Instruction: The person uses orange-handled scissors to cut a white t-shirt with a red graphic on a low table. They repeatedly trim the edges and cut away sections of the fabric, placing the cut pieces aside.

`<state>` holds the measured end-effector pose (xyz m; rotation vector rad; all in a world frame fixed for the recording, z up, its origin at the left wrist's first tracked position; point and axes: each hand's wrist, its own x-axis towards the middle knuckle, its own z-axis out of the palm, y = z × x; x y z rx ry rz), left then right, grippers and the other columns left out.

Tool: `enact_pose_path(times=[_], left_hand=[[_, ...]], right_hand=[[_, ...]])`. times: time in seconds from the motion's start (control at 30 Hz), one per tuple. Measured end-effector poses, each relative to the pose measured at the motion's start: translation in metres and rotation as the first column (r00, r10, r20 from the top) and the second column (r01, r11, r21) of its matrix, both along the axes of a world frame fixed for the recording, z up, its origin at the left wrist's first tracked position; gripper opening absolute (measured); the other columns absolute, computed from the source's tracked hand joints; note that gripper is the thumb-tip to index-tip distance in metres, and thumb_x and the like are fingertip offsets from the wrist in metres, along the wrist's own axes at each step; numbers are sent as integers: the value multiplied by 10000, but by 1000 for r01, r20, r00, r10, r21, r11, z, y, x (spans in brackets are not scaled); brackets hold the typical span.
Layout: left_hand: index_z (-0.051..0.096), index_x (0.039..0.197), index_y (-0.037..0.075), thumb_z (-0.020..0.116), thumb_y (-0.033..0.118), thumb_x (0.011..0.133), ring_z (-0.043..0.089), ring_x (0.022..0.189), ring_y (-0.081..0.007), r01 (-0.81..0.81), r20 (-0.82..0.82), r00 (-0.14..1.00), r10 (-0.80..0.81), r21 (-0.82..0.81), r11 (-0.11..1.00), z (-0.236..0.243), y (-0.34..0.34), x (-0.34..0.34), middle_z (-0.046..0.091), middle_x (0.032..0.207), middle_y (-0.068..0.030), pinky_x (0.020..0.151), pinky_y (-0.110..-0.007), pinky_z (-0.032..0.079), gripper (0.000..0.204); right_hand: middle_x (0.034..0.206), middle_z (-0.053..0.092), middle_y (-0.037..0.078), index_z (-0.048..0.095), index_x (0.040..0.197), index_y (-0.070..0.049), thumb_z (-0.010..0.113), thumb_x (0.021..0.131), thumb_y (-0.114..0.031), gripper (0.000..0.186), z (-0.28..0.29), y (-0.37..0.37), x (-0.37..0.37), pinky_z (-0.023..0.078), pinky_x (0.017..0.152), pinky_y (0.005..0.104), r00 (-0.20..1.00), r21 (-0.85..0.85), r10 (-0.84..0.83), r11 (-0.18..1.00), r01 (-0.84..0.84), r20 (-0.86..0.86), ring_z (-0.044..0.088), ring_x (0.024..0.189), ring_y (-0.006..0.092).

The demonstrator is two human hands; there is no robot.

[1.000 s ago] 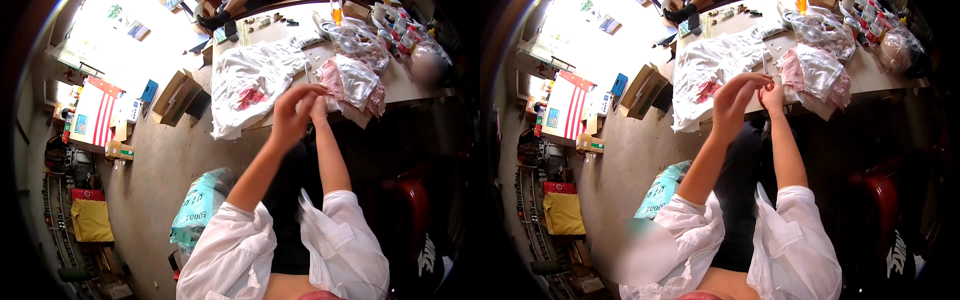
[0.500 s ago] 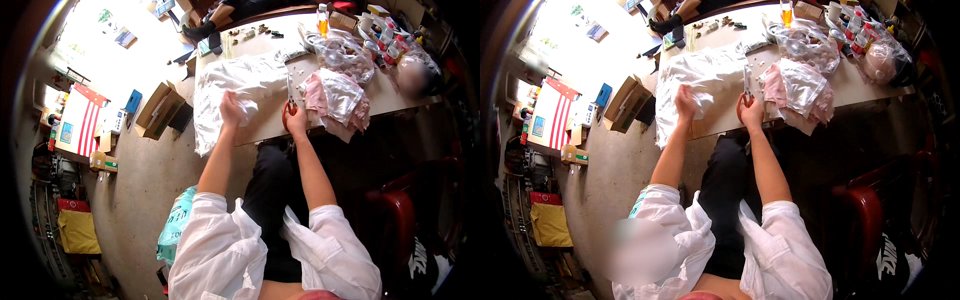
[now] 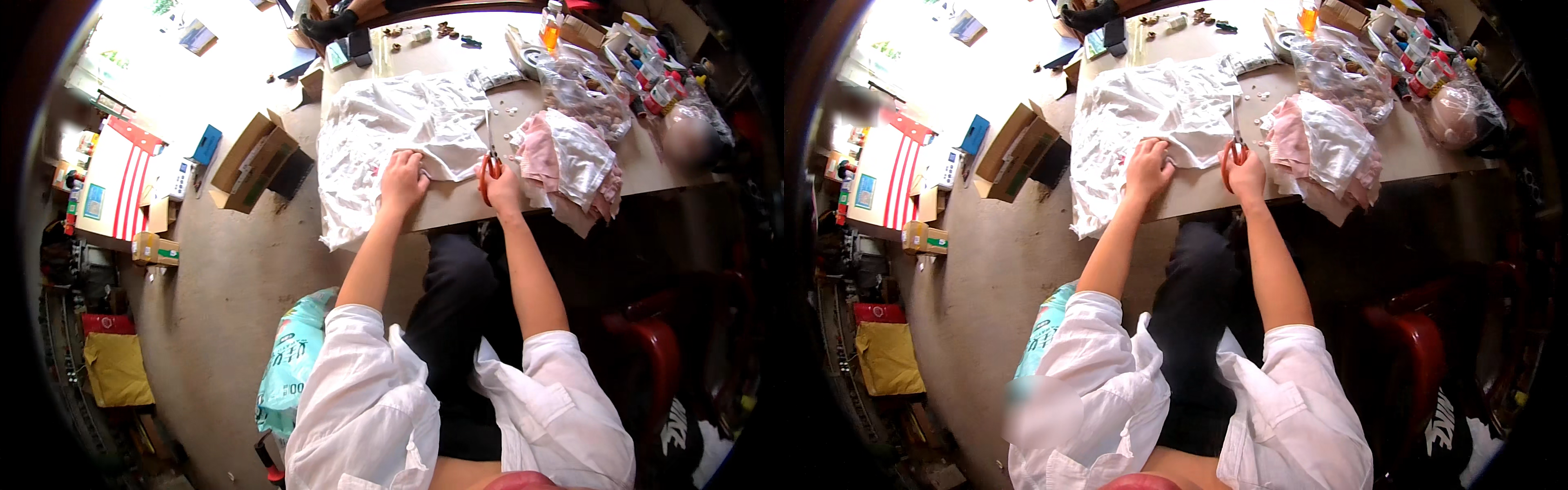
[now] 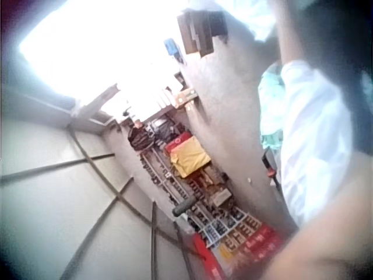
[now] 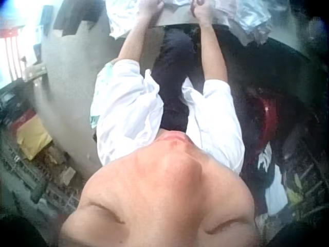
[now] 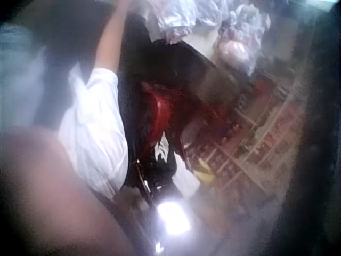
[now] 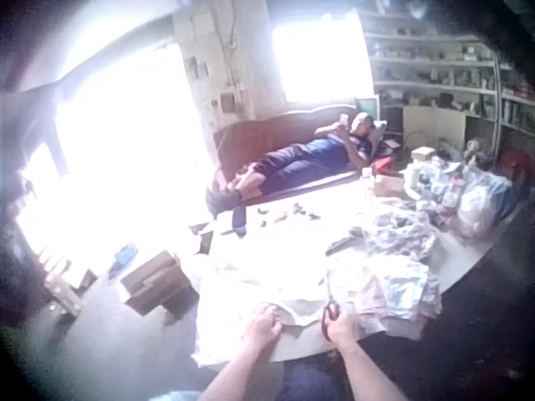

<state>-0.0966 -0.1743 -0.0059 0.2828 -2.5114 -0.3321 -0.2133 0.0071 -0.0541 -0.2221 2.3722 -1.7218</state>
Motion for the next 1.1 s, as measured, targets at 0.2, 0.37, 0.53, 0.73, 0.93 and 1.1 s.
enact_pose_path(times=[0.2, 0.37, 0.53, 0.73, 0.93, 1.1], left_hand=[[588, 745, 43, 643, 90, 758, 571, 776, -286, 79, -201, 978, -52, 126, 989, 18, 27, -11, 604, 762, -98, 709, -384, 436, 74], [604, 864, 26, 631, 63, 803, 589, 836, -283, 462, 8, 824, -566, 567, 681, 42, 77, 12, 625, 859, -117, 756, -346, 457, 77], [611, 1011, 37, 604, 123, 843, 573, 995, -308, 339, -281, 935, -218, 514, 788, 32, 48, -11, 630, 1028, -137, 867, -379, 437, 189], [434, 1361, 169, 535, 470, 854, 236, 1363, -345, -7, 355, 934, -28, 96, 995, -13, 13, -26, 321, 1453, -150, 1118, -464, 154, 598], [361, 1414, 221, 426, 562, 876, 172, 1392, -323, -122, 385, 916, 116, -9, 992, -14, -5, -59, 261, 1494, -104, 1132, -462, 104, 640], [361, 1410, 264, 424, 576, 877, 190, 1388, -322, -185, 417, 887, 199, -74, 980, -25, -60, -93, 258, 1497, -93, 1132, -457, 113, 621]], right_hand=[[650, 579, 6, 565, 807, -14, 791, 743, -287, 360, -7, 9, -11, 423, 510, 250, 998, -48, -63, 997, 63, 1, 525, 555, 82], [627, 572, -12, 570, 647, -3, 814, 697, -175, 303, 6, 12, -7, 416, 514, 279, 985, -88, -174, 981, 173, -3, 512, 570, 87], [922, 615, 76, 494, 1048, 27, 748, 701, -12, 432, 13, 11, 11, 492, 666, 286, 938, -294, -329, 891, 346, 107, 601, 791, 160], [1028, 518, 184, 403, 958, 61, 742, 679, -33, 448, 32, 32, 14, 448, 851, 383, 784, -174, -566, 824, 539, -252, 560, 991, 303], [933, 494, 162, 385, 917, 47, 680, 697, 26, 369, 38, 36, 10, 423, 793, 399, 799, -163, -526, 850, 500, -290, 540, 876, 318], [932, 526, 156, 382, 948, 21, 722, 722, -45, 413, 51, 20, 22, 467, 785, 374, 810, -144, -522, 853, 502, -268, 583, 869, 302]])
